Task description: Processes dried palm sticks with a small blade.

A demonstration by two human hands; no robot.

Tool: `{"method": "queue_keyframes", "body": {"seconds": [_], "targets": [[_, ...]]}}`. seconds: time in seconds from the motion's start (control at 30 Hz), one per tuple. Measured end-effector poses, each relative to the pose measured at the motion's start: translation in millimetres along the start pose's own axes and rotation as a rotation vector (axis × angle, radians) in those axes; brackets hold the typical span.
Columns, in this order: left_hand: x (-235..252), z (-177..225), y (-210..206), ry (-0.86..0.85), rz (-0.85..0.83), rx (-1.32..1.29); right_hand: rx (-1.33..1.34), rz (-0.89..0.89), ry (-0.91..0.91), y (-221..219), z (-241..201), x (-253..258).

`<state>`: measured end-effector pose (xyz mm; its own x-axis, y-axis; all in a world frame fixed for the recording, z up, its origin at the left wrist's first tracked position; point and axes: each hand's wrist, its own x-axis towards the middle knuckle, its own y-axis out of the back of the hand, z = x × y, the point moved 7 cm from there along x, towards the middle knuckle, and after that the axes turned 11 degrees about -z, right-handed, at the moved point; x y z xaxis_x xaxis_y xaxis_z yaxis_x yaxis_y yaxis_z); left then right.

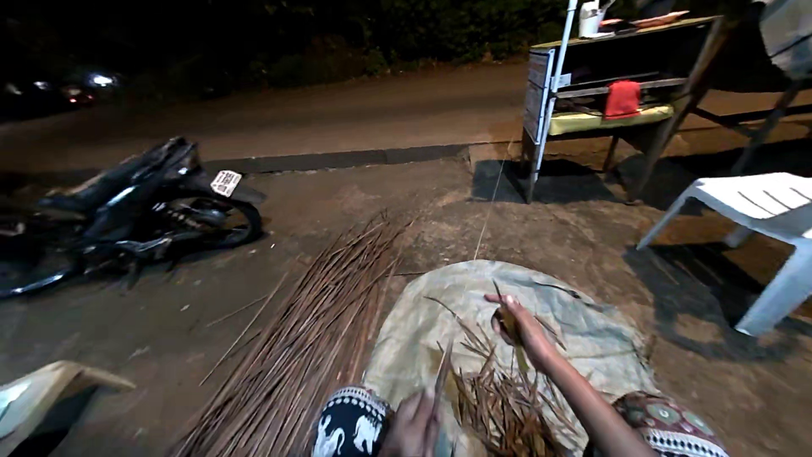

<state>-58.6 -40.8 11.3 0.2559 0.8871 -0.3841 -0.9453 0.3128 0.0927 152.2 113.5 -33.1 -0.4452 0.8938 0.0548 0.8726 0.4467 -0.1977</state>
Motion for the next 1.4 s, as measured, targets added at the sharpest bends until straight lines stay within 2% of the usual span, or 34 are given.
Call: {"method": "queue_keyframes", "body": {"seconds": [0.07, 0.17, 0.27, 0.33, 0.4, 0.43, 0.5, 0.53, 0.6, 0.67, 0.77, 0.9, 1.03, 1.23, 1.3, 1.4], "targets": [[35, 5, -2, -0.005, 0.006, 0.103, 0.056, -0.119, 0.054, -31, -2, -4], [78, 14, -15, -0.010, -0.009, 0.205, 0.123, -0.061, 0.038, -47, -3, -11], [102, 19, -35, -0.029, -0.093, 0.159, 0.164, 0.108, 0.041, -25, 2, -11], [109, 18, -44, 0.004, -0.207, 0.167, 0.181, 0.207, 0.070, -2, 2, -10], [112, 10, -45, 0.032, -0.250, 0.210, 0.157, 0.291, 0.104, 19, -3, -9], [113, 5, -42, 0.040, -0.226, 0.205, 0.069, 0.309, 0.129, 26, -5, -8], [116, -5, -33, 0.077, -0.134, 0.128, -0.336, 0.260, 0.129, 27, -7, -6], [118, -9, -29, 0.107, -0.087, 0.064, -0.567, 0.187, 0.067, 19, -8, -6], [121, -13, -27, 0.146, -0.052, -0.066, -0.863, 0.007, -0.146, -6, -1, -4], [125, -16, -31, 0.154, -0.085, -0.170, -1.026, -0.132, -0.304, -29, 6, -3], [127, -15, -36, 0.145, -0.157, -0.312, -1.157, -0.061, -0.306, -27, 5, 5], [123, -11, -46, 0.182, -0.242, -0.377, -1.172, 0.082, -0.298, 6, 6, 12], [115, -12, -58, 0.218, -0.366, -0.459, -1.147, 0.256, -0.426, 50, 7, 10], [105, -16, -56, 0.203, -0.416, -0.504, -1.029, 0.523, -0.656, 101, -4, -7], [105, -18, -49, 0.187, -0.364, -0.518, -1.017, 0.464, -0.616, 95, -7, -6], [111, -15, -37, 0.160, -0.219, -0.492, -0.998, 0.245, -0.485, 46, -3, 0]]}}
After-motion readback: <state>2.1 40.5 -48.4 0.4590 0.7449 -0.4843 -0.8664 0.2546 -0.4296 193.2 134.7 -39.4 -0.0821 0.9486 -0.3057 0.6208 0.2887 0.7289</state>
